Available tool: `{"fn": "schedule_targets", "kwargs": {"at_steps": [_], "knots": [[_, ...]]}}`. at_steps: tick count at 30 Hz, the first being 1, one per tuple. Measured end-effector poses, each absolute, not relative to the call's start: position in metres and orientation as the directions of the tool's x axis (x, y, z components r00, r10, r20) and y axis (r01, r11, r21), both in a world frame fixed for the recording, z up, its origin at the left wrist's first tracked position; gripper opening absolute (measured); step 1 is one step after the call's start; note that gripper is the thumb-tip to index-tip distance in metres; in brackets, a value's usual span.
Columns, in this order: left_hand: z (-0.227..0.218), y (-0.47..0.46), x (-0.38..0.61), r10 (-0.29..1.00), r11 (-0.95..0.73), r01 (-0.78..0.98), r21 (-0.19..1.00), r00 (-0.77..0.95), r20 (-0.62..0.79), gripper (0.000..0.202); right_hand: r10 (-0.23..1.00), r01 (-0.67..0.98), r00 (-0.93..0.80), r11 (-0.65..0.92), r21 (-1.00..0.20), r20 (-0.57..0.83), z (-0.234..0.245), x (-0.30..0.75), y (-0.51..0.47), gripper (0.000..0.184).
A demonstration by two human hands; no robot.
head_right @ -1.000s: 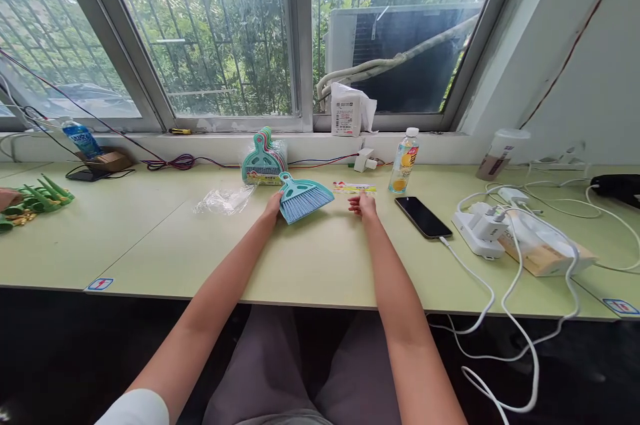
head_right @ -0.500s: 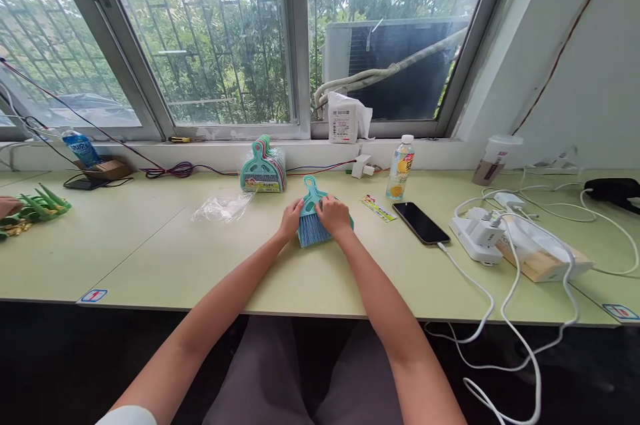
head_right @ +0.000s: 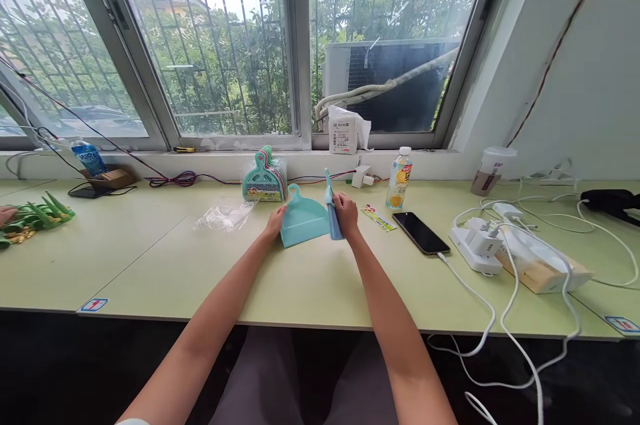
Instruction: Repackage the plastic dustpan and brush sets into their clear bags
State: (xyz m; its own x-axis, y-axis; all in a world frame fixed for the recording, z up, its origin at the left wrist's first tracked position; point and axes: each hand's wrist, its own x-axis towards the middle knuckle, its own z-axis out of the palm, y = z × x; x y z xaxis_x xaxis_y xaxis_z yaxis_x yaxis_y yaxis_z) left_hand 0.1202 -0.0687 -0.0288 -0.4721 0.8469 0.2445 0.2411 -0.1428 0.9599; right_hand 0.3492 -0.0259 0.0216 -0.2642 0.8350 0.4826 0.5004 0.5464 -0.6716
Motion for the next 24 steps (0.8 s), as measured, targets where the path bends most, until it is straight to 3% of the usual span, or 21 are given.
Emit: {"fn": "schedule_targets", "kwargs": {"at_steps": [4, 8, 11, 14, 16, 24], "knots": [[-0.03, -0.077, 0.097, 0.848, -0.009, 0.368, 0.93, -0.49, 0.202, 0.02, 0.839, 0.862, -0.225, 0.409, -0.301, 0.494, 0.012, 0.371, -0.019, 0.041], [-0.031, -0.082, 0.097, 0.857, 0.001, 0.453, 0.891, -0.459, 0.232, 0.022, 0.895, 0.936, -0.271, 0.331, -0.122, 0.354, -0.006, 0.385, -0.007, 0.036], [-0.029, -0.085, 0.1, 0.88, 0.1, 0.622, 0.777, -0.419, 0.222, 0.019, 0.907, 0.943, -0.285, 0.323, -0.078, 0.309, -0.011, 0.388, -0.003, 0.036], [-0.024, -0.088, 0.1, 0.91, 0.238, 0.821, 0.519, -0.376, 0.177, 0.029, 0.902, 0.943, -0.307, 0.332, -0.035, 0.303, -0.01, 0.386, -0.004, 0.038], [-0.021, -0.09, 0.099, 0.917, 0.274, 0.869, 0.413, -0.366, 0.162, 0.036, 0.899, 0.94, -0.316, 0.339, -0.025, 0.302, -0.009, 0.383, -0.005, 0.039], [-0.011, -0.094, 0.099, 0.856, 0.338, 0.827, 0.449, -0.469, 0.22, 0.044, 0.918, 0.964, -0.137, 0.21, -0.164, 0.372, -0.004, 0.383, -0.002, 0.039]]}}
